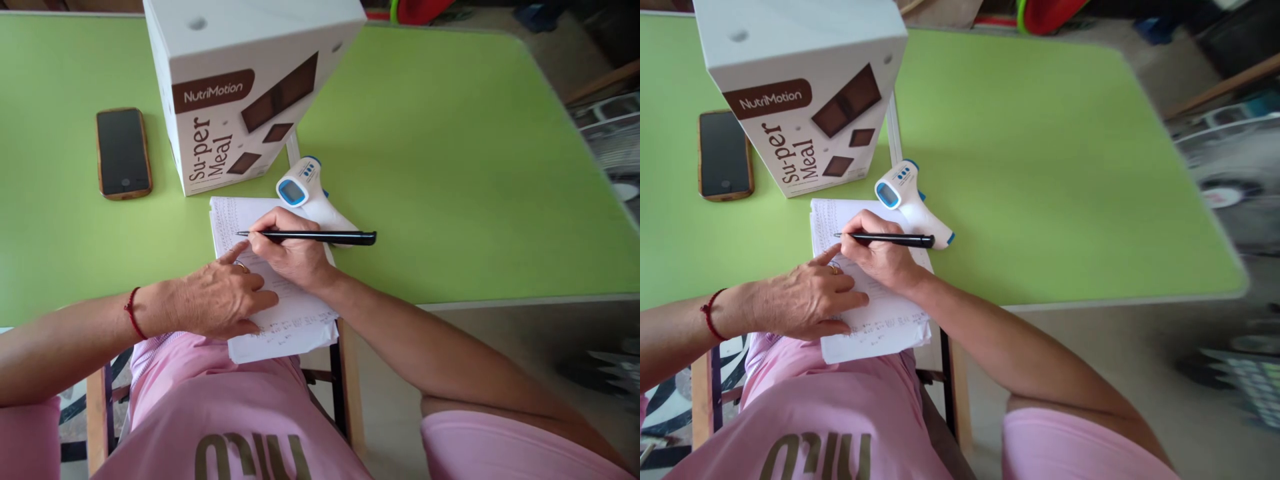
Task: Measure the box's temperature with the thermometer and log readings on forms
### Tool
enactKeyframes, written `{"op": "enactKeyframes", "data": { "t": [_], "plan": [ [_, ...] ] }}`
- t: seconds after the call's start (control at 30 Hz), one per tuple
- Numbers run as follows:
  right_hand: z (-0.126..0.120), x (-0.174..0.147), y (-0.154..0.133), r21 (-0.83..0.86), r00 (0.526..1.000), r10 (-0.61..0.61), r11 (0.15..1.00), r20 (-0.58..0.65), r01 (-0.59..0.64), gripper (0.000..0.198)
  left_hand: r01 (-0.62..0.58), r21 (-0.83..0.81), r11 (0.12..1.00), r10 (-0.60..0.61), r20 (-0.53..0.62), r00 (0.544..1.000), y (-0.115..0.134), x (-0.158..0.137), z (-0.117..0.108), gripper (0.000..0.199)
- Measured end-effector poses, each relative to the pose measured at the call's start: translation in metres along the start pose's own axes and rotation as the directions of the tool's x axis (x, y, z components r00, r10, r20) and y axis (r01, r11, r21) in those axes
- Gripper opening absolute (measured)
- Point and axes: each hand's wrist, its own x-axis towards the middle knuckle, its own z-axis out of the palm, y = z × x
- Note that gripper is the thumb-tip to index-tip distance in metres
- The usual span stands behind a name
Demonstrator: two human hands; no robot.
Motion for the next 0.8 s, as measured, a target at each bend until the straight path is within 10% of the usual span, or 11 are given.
{"op": "enactKeyframes", "data": {
  "t": [0.8],
  "plan": [
    [0.0008,-0.0006,0.001,-0.023,0.999,-0.017,1.0,-0.033,0.016,0.013,0.014,-0.037,0.999,-0.014,0.021,1.0,-0.0003,-0.0009,0.0001,0.028]
  ]
}}
